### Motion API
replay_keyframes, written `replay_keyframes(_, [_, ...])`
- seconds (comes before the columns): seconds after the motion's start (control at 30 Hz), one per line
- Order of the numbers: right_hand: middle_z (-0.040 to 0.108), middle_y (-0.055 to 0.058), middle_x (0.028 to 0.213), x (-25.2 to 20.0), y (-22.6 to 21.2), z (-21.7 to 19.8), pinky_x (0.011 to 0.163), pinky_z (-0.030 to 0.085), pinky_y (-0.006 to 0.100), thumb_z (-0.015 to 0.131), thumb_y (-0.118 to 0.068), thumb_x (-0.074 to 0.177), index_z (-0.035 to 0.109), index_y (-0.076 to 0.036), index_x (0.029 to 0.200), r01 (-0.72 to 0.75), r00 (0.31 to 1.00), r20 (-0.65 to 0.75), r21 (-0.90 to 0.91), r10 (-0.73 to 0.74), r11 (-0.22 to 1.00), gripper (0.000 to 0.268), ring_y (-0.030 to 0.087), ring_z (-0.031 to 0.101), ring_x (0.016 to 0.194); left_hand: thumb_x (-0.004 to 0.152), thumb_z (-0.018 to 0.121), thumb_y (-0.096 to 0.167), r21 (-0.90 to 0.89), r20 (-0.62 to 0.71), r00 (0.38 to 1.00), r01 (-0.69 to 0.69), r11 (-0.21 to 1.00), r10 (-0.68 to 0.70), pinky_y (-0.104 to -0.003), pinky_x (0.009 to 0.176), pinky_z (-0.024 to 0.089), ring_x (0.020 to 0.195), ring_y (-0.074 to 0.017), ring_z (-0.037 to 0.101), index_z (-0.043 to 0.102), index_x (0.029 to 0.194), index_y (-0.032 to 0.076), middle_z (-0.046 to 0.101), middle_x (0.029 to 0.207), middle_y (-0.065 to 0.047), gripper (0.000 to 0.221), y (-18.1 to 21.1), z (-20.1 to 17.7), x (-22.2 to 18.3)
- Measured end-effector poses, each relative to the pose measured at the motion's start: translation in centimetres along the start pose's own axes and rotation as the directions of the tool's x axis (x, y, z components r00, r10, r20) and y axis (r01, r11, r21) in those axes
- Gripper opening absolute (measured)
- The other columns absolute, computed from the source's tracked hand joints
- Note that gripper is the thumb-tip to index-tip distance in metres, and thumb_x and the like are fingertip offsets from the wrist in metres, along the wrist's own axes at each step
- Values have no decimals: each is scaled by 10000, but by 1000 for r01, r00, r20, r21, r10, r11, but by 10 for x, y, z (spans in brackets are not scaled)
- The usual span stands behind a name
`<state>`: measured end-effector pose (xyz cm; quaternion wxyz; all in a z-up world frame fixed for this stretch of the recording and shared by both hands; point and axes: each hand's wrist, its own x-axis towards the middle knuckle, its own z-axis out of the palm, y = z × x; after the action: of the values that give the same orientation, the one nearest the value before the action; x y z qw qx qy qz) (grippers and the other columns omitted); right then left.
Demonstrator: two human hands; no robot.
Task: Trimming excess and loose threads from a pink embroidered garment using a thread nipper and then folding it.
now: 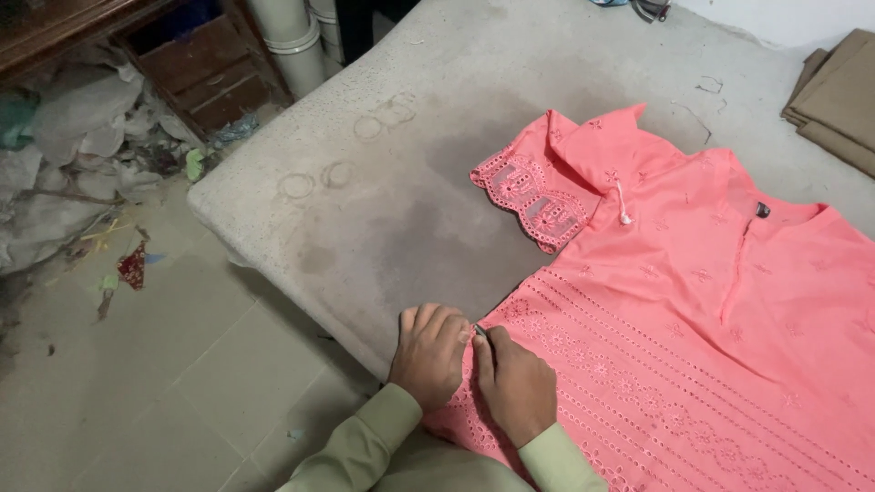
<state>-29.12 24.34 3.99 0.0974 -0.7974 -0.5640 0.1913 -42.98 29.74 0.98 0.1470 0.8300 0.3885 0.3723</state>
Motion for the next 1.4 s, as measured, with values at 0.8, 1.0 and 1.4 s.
replay_keyframes(0.8, [764, -44, 777, 0, 23, -2, 687, 517, 235, 852, -271, 801, 818, -121, 978, 23, 993, -99, 701, 65, 713, 235, 62, 622, 708, 946, 468, 188, -374, 356, 736, 677, 634, -576, -353, 647, 516, 561, -169, 642, 562, 821, 166, 641, 599, 36, 158, 47, -11, 21])
replay_keyframes(1.0, [848, -47, 952, -5, 23, -13, 835, 543, 200, 726, -46, 745, 839, -141, 1077, -42, 999, 12, 681, 46, 731, 362, 52, 728, 883, 1016, 444, 159, -480, 377, 626, 762, 435, -683, -299, 556, 601, 498, -158, 669, 567, 913, 88, 720, 719, -54, 176, 33, 5, 16])
replay_keyframes(1.4, [653, -10, 598, 13, 26, -17, 462, 356, 251, 672, -42, 838, 794, -82, 796, -16, 999, -7, 770, 32, 638, 135, 73, 466, 508, 1045, 390, 226, -428, 48, 896, 418, 801, -442, -363, 776, 595, 855, -202, 800, 587, 1009, 96, 750, 1042, -57, 239, 32, 9, -6])
